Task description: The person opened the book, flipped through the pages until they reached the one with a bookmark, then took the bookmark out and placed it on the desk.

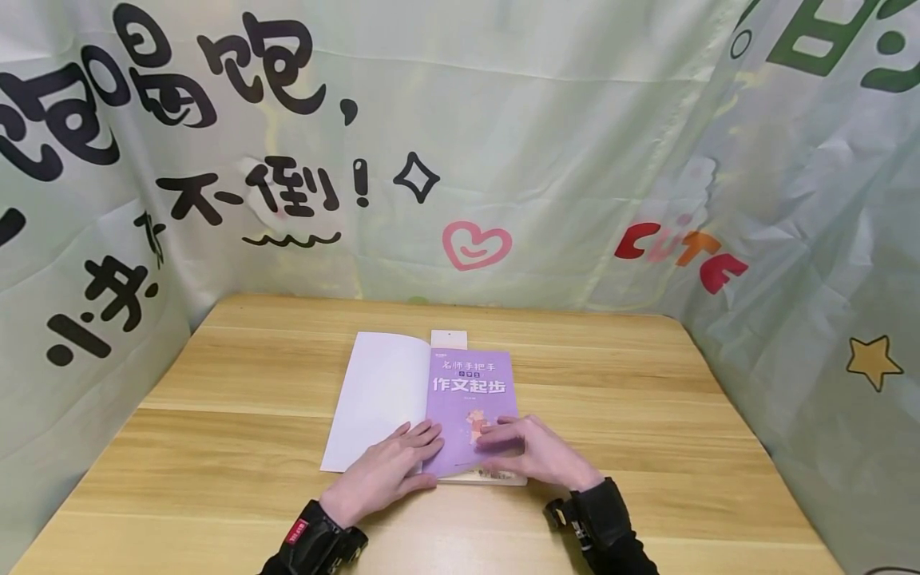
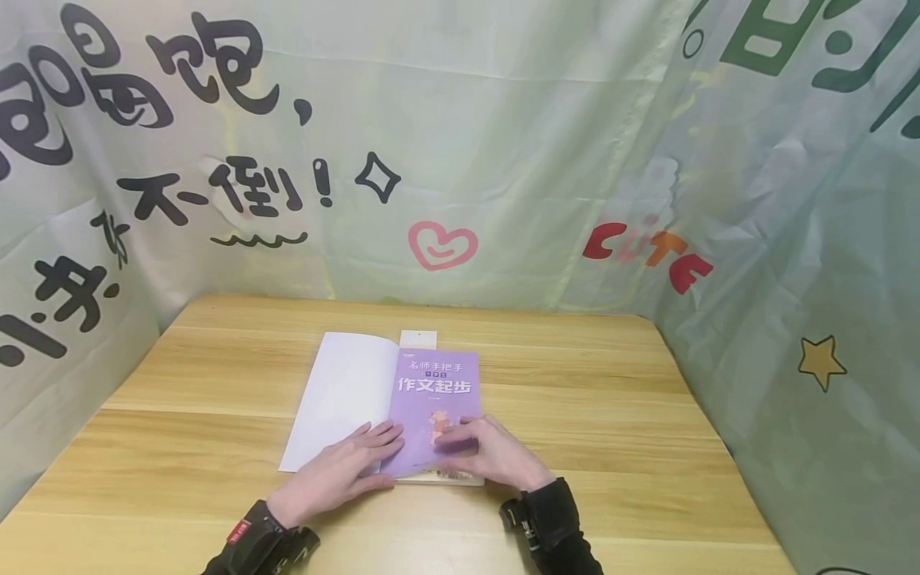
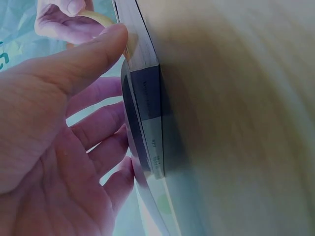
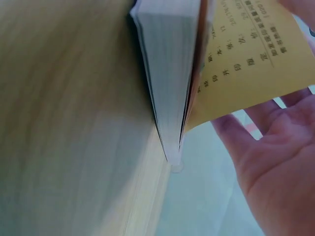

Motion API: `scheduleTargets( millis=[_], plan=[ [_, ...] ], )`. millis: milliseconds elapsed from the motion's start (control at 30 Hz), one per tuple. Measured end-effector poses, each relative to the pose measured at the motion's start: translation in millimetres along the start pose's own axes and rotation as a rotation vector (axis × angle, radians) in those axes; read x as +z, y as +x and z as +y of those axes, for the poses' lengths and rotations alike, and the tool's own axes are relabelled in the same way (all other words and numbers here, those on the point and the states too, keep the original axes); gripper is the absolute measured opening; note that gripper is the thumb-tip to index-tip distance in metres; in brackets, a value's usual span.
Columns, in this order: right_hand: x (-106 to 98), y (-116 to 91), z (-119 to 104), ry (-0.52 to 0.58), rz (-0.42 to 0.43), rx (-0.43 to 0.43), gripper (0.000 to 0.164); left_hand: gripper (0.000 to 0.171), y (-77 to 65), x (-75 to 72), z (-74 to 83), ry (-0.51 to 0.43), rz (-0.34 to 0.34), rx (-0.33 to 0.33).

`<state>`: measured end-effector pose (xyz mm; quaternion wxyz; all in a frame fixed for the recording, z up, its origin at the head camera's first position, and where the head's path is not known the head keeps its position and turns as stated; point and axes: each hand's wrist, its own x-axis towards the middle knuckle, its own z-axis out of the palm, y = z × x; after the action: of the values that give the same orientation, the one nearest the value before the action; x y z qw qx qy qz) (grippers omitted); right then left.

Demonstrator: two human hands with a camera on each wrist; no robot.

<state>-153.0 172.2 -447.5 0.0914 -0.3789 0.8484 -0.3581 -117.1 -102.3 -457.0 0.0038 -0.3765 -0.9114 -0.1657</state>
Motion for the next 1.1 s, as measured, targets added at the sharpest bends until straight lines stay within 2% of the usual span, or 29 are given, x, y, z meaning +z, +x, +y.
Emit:
scheduleTargets(
  millis=[133,367,467,667,933,1100],
  plan=[
    [-1,1,-5,0.005,0.067,-0.025,0.033,0.058,-0.1,-1.1,0.2,0.006,0.003,0.007],
    [2,4,0,-0.039,0.203,-0.136,0.034,0.056,0.3,-1.2,-0.8,-0.003,0.003,0.015],
    [1,5,-5,-0.057,0.258,-0.169,0.032,0.057,0.1,-1.2,-0.5,-0.002,0.004,0.009],
    [-3,9,-19,-0.101,0.400,-0.325,0.039,0.058,0.8,-1.1,2.0,-0.016,0.018,-0.020],
    [-1,9,-4,-0.177,0.504,-0.343,0.048,0.061,1.8,1.1,6.5,-0.016,0.041,-0.065],
    [-1,12,-6,-0.213,0.578,-0.401,0.051,0.061,1.7,2.9,10.0,-0.009,0.080,-0.076]
  ],
)
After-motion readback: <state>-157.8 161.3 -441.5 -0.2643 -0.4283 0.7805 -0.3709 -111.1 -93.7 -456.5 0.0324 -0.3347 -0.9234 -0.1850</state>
